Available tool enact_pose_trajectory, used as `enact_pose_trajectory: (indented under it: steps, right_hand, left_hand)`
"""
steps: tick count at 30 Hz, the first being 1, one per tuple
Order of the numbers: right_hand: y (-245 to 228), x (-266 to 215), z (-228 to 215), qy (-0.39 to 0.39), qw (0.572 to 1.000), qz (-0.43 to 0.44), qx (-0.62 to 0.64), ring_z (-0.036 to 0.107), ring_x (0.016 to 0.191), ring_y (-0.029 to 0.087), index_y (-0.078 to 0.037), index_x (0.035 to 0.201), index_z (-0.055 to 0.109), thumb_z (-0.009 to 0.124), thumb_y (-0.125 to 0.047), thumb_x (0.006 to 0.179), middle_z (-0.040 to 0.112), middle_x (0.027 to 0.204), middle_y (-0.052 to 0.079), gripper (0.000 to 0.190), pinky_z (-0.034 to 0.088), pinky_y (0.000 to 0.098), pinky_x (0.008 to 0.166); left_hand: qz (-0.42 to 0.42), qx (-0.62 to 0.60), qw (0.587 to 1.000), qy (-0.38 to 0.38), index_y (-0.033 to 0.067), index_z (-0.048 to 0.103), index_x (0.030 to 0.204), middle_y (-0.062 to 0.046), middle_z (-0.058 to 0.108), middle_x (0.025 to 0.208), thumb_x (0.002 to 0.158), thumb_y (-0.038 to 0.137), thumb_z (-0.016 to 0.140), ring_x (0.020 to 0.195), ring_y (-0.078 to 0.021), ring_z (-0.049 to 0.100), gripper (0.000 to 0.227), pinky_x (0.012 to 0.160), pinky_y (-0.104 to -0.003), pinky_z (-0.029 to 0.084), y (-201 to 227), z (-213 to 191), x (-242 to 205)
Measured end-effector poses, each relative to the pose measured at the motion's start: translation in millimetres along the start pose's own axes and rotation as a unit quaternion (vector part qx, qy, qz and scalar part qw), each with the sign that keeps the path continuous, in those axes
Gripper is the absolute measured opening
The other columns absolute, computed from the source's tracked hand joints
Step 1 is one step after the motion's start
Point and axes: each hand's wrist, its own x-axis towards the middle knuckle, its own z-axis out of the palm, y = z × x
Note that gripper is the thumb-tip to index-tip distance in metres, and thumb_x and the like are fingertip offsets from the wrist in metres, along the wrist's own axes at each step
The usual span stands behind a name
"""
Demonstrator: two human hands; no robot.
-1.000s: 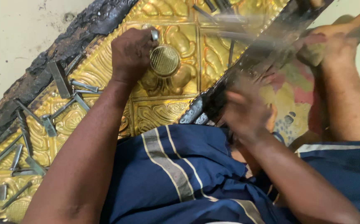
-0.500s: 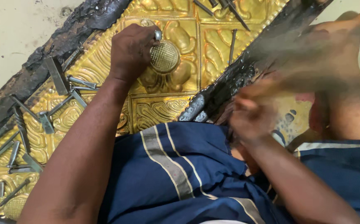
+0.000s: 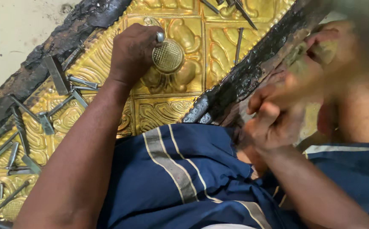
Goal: The person is sitting on the floor and using a hammer and chisel to emboss a decorative pattern onto a large gold-colored metal panel. They repeatedly strike the chisel to shape the metal surface.
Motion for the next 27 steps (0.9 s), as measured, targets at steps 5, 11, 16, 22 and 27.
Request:
enact_pose_trajectory:
  steps: [5,11,16,22,27]
  right_hand:
    - [41,21,14,-0.19,0.952,-0.044,-0.236,0.07,0.088,0.033,-0.003,0.147,0.057,0.065,-0.009,0.107,0.067,0.103,0.021,0.041,0.056,0.0416,0.075]
    - [1,31,-3,-0.042,0.96,-0.064,-0.27,0.068,0.082,0.023,-0.004,0.146,0.057,0.059,-0.015,0.117,0.067,0.096,0.012,0.031,0.055,0.0371,0.07]
    - [-8,21,-12,-0.014,0.994,-0.028,-0.104,0.058,0.056,0.016,-0.011,0.113,0.061,0.051,-0.018,0.108,0.06,0.074,0.008,0.013,0.045,0.0362,0.051]
    - [26,31,17,-0.187,0.918,-0.115,-0.329,0.061,0.074,0.028,-0.001,0.142,0.06,0.068,-0.009,0.105,0.062,0.085,0.015,0.039,0.049,0.0452,0.067]
    - [-3,32,-3,-0.042,0.965,-0.11,-0.234,0.065,0.074,0.018,-0.001,0.147,0.053,0.061,-0.003,0.112,0.067,0.092,0.01,0.036,0.055,0.0384,0.074]
  left_hand:
    - [-0.01,0.061,0.998,-0.008,0.0098,0.075,0.106,-0.011,0.071,0.09,0.098,0.01,0.071,0.083,-0.0285,0.071,0.009,0.072,-0.039,0.057,2,-1,6]
    - [-0.044,0.052,0.998,-0.016,0.0119,0.076,0.111,-0.011,0.073,0.094,0.1,0.002,0.066,0.084,-0.0277,0.072,0.018,0.075,-0.039,0.057,-1,-1,4]
    - [0.005,0.004,1.0,-0.016,0.0097,0.074,0.115,-0.011,0.074,0.105,0.097,0.003,0.071,0.094,-0.0291,0.072,0.02,0.081,-0.038,0.059,0,-2,-1]
    - [-0.03,0.059,0.997,-0.048,0.0103,0.076,0.11,-0.011,0.073,0.095,0.098,0.003,0.067,0.09,-0.0303,0.072,0.017,0.081,-0.041,0.058,5,-3,-1]
    - [-0.029,0.028,0.999,-0.003,0.0087,0.076,0.112,-0.012,0.075,0.101,0.099,0.003,0.064,0.092,-0.0289,0.074,0.019,0.081,-0.039,0.06,-5,-7,8]
